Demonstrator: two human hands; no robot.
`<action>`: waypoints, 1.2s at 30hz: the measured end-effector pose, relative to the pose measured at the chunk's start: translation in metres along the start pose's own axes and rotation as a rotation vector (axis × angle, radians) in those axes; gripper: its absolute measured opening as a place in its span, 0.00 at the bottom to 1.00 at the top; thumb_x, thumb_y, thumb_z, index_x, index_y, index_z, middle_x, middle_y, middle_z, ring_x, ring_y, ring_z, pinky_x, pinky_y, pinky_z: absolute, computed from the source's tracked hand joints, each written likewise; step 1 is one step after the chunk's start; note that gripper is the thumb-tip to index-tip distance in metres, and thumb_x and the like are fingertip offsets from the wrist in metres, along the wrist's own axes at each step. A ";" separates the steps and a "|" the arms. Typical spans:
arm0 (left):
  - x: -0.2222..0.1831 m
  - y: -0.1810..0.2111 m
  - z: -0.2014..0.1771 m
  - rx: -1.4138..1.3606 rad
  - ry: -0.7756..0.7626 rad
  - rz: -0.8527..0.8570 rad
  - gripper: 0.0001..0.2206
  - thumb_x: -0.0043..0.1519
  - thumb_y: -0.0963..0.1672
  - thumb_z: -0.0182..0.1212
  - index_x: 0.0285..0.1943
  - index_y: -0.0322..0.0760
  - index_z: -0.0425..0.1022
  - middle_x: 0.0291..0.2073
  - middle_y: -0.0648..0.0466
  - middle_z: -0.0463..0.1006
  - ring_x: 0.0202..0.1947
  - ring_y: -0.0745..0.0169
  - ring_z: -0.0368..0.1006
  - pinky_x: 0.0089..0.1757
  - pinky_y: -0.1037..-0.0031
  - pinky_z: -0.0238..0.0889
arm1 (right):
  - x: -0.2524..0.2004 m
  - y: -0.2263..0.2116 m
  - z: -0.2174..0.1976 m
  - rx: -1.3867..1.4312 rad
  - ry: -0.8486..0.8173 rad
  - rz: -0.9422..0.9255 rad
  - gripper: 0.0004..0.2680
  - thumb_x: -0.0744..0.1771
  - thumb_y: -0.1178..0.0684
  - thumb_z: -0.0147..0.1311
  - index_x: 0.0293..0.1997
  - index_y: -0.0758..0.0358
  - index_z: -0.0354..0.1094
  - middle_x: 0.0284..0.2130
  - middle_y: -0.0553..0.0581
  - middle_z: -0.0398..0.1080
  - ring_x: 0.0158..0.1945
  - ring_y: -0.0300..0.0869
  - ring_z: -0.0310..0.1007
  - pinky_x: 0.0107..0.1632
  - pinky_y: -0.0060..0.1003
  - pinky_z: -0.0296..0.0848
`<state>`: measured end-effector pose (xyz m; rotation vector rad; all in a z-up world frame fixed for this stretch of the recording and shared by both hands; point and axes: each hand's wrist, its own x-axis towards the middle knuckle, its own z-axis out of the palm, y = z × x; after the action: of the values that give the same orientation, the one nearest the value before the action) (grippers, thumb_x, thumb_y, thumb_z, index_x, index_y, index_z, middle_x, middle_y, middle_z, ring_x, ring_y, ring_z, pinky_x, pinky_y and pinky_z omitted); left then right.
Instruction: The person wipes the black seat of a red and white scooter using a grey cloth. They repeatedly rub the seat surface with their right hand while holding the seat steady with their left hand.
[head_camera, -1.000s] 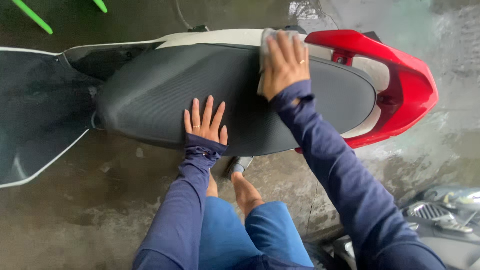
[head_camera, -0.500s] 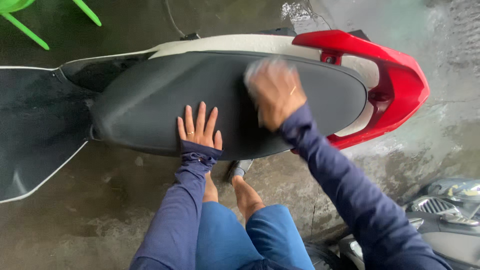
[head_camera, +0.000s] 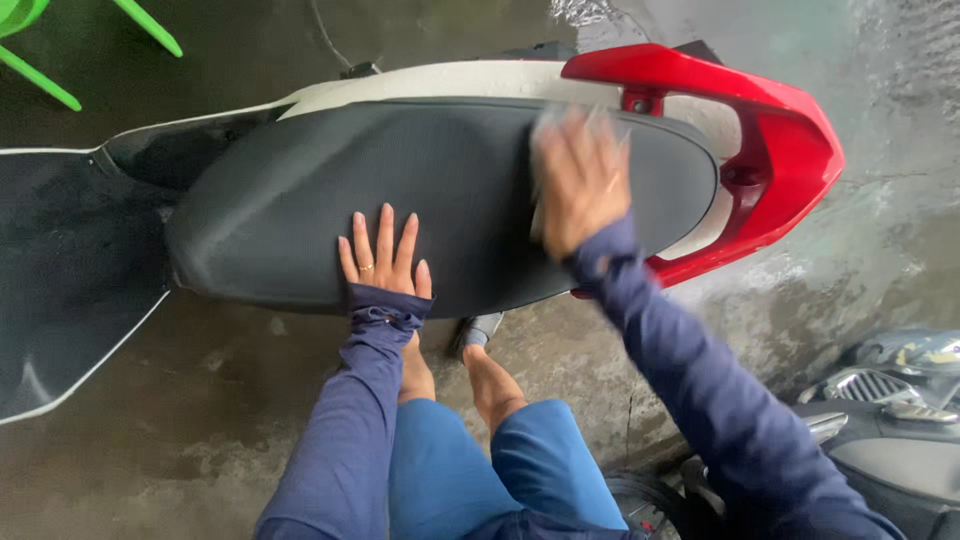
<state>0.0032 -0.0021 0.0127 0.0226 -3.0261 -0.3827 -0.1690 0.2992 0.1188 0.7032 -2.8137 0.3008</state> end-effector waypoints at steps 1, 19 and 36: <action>-0.001 -0.003 0.008 0.002 0.035 0.024 0.36 0.70 0.54 0.56 0.93 0.60 0.63 0.91 0.51 0.57 0.89 0.27 0.46 0.77 0.30 0.38 | -0.016 -0.003 0.002 -0.026 0.020 -0.066 0.23 0.72 0.54 0.58 0.82 0.57 0.69 0.76 0.68 0.69 0.78 0.75 0.63 0.74 0.79 0.62; 0.001 -0.009 0.014 0.011 0.132 0.098 0.33 0.74 0.55 0.49 0.93 0.57 0.64 0.90 0.46 0.59 0.88 0.23 0.45 0.75 0.28 0.35 | -0.080 0.051 -0.001 -0.170 0.162 0.069 0.19 0.75 0.52 0.58 0.80 0.48 0.77 0.76 0.60 0.72 0.80 0.67 0.62 0.77 0.67 0.65; 0.002 -0.005 0.011 0.026 0.136 0.101 0.34 0.74 0.54 0.49 0.94 0.55 0.62 0.91 0.45 0.58 0.88 0.22 0.44 0.75 0.28 0.34 | -0.178 0.091 0.025 -0.007 0.351 0.229 0.22 0.79 0.50 0.42 0.84 0.77 0.63 0.80 0.82 0.59 0.84 0.75 0.53 0.85 0.65 0.41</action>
<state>-0.0001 -0.0045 0.0012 -0.0983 -2.8836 -0.3186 -0.0638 0.4496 0.0350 0.2889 -2.5533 0.4095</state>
